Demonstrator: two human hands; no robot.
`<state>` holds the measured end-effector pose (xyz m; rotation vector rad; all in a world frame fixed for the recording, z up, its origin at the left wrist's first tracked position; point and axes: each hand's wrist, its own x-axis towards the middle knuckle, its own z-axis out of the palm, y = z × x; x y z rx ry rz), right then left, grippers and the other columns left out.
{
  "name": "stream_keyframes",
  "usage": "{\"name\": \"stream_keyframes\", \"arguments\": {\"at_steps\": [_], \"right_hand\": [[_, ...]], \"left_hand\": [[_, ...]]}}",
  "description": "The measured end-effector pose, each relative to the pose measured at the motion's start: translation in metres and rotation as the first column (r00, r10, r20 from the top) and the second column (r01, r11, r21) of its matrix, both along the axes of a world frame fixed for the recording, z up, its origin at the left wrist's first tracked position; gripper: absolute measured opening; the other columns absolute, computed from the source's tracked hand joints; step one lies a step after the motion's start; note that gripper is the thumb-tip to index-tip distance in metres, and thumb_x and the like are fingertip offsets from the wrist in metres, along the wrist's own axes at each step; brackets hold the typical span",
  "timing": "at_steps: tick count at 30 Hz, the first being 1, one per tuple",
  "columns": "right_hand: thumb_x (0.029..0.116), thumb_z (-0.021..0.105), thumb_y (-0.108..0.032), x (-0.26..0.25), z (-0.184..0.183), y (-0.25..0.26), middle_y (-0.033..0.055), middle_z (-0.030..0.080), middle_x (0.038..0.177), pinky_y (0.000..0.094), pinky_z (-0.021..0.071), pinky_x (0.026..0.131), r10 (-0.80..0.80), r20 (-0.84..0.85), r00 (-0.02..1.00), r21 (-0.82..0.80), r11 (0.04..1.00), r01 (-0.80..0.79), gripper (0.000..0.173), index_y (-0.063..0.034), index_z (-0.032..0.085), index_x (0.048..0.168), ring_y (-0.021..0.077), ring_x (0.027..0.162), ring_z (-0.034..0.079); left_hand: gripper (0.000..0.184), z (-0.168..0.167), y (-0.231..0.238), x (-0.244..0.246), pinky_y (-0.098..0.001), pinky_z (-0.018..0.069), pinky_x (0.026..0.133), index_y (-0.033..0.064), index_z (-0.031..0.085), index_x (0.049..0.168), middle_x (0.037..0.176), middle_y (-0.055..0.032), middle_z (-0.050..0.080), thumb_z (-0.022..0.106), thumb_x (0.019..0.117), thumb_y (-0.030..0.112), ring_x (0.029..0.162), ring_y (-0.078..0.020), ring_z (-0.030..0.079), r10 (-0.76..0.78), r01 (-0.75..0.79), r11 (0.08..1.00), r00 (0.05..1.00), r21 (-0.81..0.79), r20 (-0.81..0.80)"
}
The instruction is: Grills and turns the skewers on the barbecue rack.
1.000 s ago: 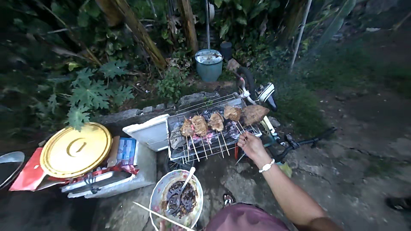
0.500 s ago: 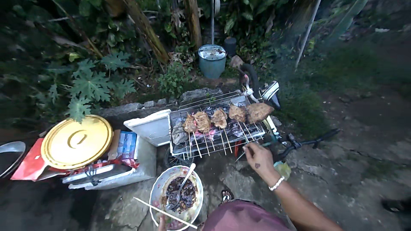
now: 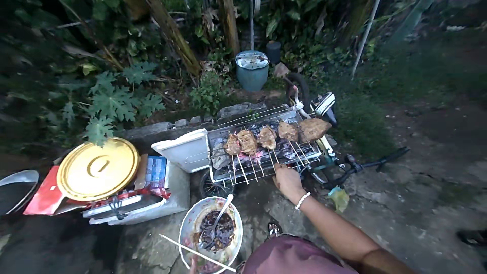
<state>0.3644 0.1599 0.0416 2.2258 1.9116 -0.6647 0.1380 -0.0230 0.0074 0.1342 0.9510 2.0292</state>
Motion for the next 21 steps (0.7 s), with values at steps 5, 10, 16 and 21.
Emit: {"name": "stream_keyframes", "arguments": {"at_steps": [5, 10, 16, 21], "right_hand": [[0.1072, 0.042, -0.016, 0.003, 0.019, -0.005, 0.0263, 0.065, 0.127, 0.0549, 0.0526, 0.093, -0.080, -0.023, 0.997, 0.061, 0.995, 0.082, 0.038, 0.0033, 0.057, 0.136, 0.0418, 0.114, 0.066], [0.1109, 0.034, -0.015, 0.008, 0.002, -0.005, 0.0295, 0.057, 0.136, 0.0517, 0.0528, 0.095, -0.188, -0.113, 0.976, 0.225, 0.952, 0.210, 0.040, 0.0090, 0.049, 0.139, 0.0426, 0.115, 0.065], [0.1093, 0.039, -0.010, 0.007, -0.034, -0.011, 0.0321, 0.065, 0.115, 0.0522, 0.0525, 0.096, -0.225, -0.418, 0.880, 0.508, 0.746, 0.432, 0.034, 0.0139, 0.060, 0.120, 0.0442, 0.108, 0.067], [0.1087, 0.039, -0.008, -0.003, -0.035, -0.012, 0.0330, 0.066, 0.113, 0.0520, 0.0524, 0.096, -0.235, -0.474, 0.849, 0.547, 0.676, 0.493, 0.033, 0.0156, 0.060, 0.119, 0.0443, 0.107, 0.067]], "left_hand": [[0.047, -0.026, -0.001, -0.032, -0.0235, 0.0604, 0.058, 0.0244, 0.066, 0.076, 0.064, 0.0084, 0.069, 0.033, 0.1083, 0.032, 0.060, -0.0025, 0.070, -0.048, 0.047, 0.999, 0.999, -0.004, -0.016], [0.036, -0.059, -0.005, -0.074, -0.0230, 0.0616, 0.070, 0.0226, 0.070, 0.093, 0.081, 0.0070, 0.076, 0.037, 0.1081, 0.028, 0.076, -0.0038, 0.074, -0.189, 0.209, 0.966, 0.973, 0.154, -0.136], [0.048, -0.017, 0.007, -0.070, -0.0235, 0.0604, 0.064, 0.0211, 0.066, 0.084, 0.069, 0.0077, 0.071, 0.025, 0.1076, 0.028, 0.065, -0.0036, 0.070, -0.175, 0.175, 0.985, 0.983, -0.004, -0.061], [0.048, -0.012, 0.004, -0.083, -0.0198, 0.0601, 0.064, 0.0198, 0.066, 0.086, 0.072, 0.0082, 0.073, 0.024, 0.1090, 0.022, 0.067, -0.0016, 0.072, -0.207, 0.213, 0.977, 0.970, 0.030, -0.130]]}}
